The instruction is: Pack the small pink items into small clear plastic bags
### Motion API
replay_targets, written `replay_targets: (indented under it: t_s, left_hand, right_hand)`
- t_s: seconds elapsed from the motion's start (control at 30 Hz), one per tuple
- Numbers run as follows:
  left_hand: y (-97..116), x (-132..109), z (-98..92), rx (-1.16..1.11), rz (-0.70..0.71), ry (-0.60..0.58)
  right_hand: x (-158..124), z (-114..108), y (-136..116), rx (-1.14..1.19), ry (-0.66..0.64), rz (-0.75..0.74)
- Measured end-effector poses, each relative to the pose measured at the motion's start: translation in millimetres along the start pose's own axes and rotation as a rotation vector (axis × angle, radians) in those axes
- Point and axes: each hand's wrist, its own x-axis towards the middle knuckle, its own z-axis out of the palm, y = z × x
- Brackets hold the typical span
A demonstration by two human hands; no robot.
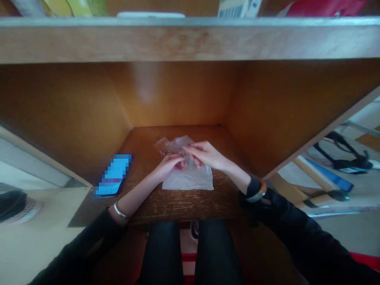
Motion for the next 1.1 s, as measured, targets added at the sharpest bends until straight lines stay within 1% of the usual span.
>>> replay_targets:
  t_s: [0.07, 0.1, 0.17, 0.2, 0.27, 0.37, 0.43, 0.5, 0.57, 0.63, 0.67, 0.77, 0.83, 0.9, 1.0, 1.1]
  left_hand:
    - [-1.9, 0.6, -1.2, 0.025, 0.033, -0.033]
    - [-2.3, 0.6, -1.3, 0.034, 0.047, -0.044]
    - [-1.1, -0.3, -0.4, 0.046, 0.063, -0.055]
    - [0.4, -1.2, 0.6, 0.054, 0.067, -0.069]
    - [4.5, -3.6, 3.1, 0.074, 0.065, -0.135]
    - [9.1, -6.7, 5.3, 0.080, 0.039, -0.217]
    - [8.3, -6.4, 4.3, 0.065, 0.019, -0.189]
    - [4.5, -3.8, 1.5, 0.054, 0.018, -0.106]
    - [-0.3, -0.2, -1.4, 0.016, 0.034, -0.006]
    - [-3.6, 2.9, -2.7, -0.064, 0.044, 0.042]
    - [-4.3, 3.8, -2.7, -0.110, 0.041, 0.036]
    - [-3.2, 3.8, -0.2, -0.180, 0.013, -0.058]
    - [-1.0, 1.9, 2.1, -0.141, 0.004, -0.104]
    - [1.5, -0.9, 4.0, -0.065, 0.010, -0.124]
    - [5.3, -5.0, 5.8, 0.029, 0.041, -0.139]
    - [8.8, -7.5, 6.8, 0.053, 0.043, -0.159]
  right_hand:
    - [9.3, 8.1, 30.9, 0.085, -0.111, 0.110]
    - [10.9, 12.2, 42.8, 0.159, -0.114, 0.148]
    - [10.7, 20.5, 59.9, 0.329, -0.065, 0.205]
    - [9.7, 24.3, 66.1, 0.394, -0.058, 0.242]
    - [8.1, 29.7, 75.2, 0.464, -0.097, 0.281]
    - [8.5, 30.1, 82.6, 0.543, -0.205, 0.293]
    - [10.0, 25.8, 83.6, 0.620, -0.300, 0.310]
    - [11.2, 20.3, 82.1, 0.697, -0.398, 0.337]
    - [11.3, 16.1, 79.6, 0.741, -0.439, 0.335]
    - [10.4, 14.2, 77.7, 0.748, -0.405, 0.301]
    - [9.8, 14.0, 77.3, 0.746, -0.369, 0.281]
    - [8.5, 15.1, 77.8, 0.731, -0.258, 0.252]
    - [8.3, 15.7, 78.5, 0.719, -0.204, 0.251]
    - [8.3, 15.7, 79.0, 0.710, -0.177, 0.252]
    - [8.0, 15.6, 79.5, 0.703, -0.178, 0.253]
    - [7.7, 16.3, 80.2, 0.692, -0.193, 0.272]
